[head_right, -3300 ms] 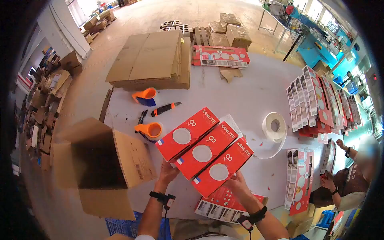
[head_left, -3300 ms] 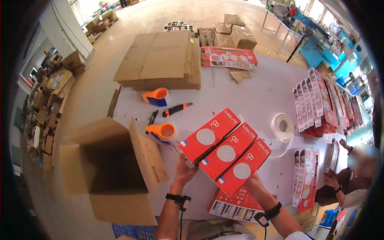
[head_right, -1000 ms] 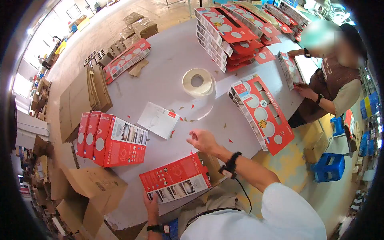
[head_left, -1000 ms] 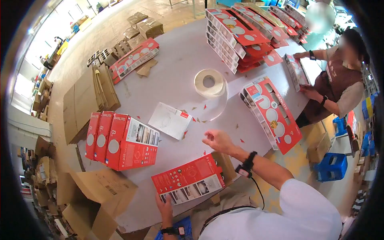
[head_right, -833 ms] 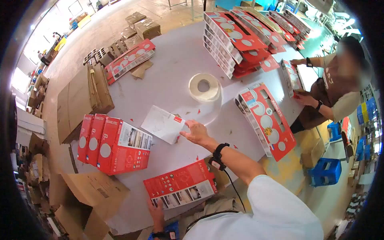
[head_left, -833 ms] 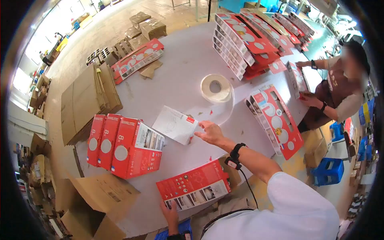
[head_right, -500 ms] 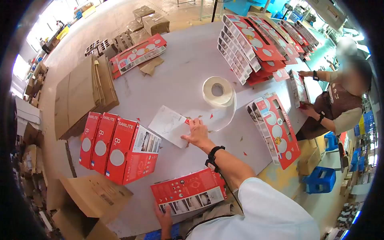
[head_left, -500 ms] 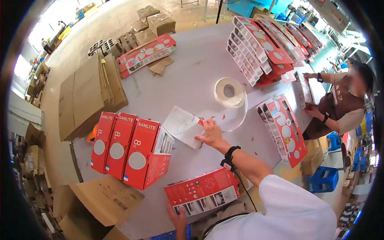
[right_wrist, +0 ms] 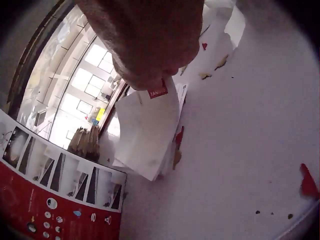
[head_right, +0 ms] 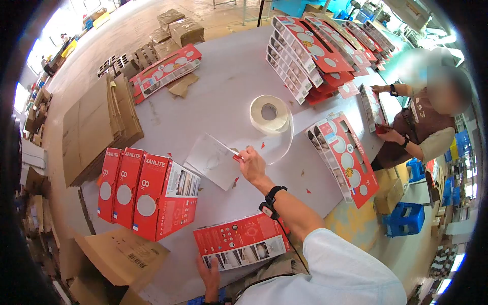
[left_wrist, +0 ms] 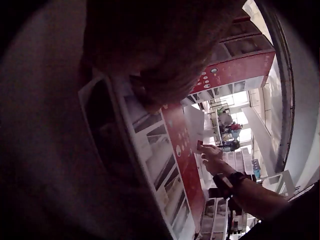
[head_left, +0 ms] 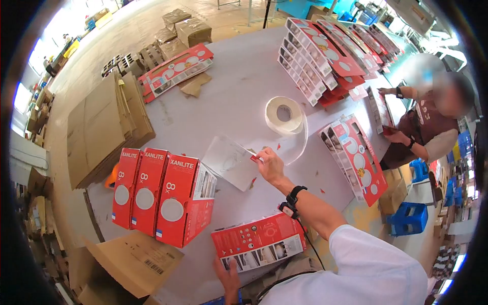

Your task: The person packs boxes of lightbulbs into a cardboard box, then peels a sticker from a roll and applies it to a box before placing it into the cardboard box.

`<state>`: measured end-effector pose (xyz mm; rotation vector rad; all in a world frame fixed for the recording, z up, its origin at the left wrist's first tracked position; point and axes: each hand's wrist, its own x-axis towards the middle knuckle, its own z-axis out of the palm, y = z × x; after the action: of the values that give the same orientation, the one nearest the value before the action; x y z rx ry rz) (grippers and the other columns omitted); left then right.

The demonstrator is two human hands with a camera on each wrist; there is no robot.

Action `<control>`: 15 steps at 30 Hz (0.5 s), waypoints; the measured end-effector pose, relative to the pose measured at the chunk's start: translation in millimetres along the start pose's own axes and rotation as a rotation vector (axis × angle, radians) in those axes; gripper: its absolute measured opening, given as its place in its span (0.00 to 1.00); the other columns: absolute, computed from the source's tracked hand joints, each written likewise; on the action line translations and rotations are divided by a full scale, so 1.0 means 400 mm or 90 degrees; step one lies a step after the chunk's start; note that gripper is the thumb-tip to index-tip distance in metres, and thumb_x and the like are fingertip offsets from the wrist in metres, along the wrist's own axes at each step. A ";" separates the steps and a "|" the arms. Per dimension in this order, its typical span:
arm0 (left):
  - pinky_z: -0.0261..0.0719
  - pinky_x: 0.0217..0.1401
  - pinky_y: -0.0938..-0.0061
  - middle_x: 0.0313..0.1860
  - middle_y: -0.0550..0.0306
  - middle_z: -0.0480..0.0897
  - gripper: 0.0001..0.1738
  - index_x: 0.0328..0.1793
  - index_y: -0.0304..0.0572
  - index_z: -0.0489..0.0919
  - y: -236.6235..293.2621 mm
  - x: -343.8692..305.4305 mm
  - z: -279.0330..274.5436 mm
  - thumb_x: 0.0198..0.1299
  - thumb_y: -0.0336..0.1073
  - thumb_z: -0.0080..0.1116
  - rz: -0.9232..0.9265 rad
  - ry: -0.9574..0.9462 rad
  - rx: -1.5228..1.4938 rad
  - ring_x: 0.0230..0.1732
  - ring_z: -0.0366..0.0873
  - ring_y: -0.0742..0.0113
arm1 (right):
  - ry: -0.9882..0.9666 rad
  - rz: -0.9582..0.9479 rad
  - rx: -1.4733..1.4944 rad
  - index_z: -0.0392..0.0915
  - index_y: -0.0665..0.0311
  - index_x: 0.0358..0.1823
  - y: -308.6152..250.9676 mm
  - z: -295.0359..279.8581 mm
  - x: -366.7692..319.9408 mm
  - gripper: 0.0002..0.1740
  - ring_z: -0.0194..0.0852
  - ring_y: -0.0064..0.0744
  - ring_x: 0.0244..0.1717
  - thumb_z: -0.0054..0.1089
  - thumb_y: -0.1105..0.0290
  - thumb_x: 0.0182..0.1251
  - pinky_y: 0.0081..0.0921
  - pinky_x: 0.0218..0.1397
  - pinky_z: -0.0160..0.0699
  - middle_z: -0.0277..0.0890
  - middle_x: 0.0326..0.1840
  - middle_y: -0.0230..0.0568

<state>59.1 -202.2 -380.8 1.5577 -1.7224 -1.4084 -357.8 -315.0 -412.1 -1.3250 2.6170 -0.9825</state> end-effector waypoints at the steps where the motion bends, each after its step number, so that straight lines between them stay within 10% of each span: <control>1: 0.64 0.72 0.55 0.62 0.37 0.72 0.37 0.74 0.28 0.66 0.004 0.004 -0.002 0.62 0.37 0.65 0.005 -0.002 0.015 0.66 0.69 0.41 | 0.010 0.003 0.021 0.85 0.58 0.39 -0.002 -0.006 -0.001 0.06 0.82 0.43 0.39 0.69 0.68 0.63 0.40 0.41 0.79 0.81 0.42 0.40; 15: 0.69 0.68 0.55 0.59 0.39 0.75 0.36 0.73 0.34 0.70 0.019 0.039 -0.019 0.56 0.30 0.68 0.020 -0.031 0.040 0.62 0.72 0.43 | -0.039 0.123 0.193 0.83 0.62 0.38 -0.028 -0.044 -0.020 0.10 0.85 0.49 0.33 0.69 0.63 0.63 0.44 0.37 0.79 0.84 0.30 0.48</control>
<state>57.2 -220.7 -375.9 1.5344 -1.8277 -1.4004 -350.2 -304.7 -393.6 -0.9974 2.3749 -1.2235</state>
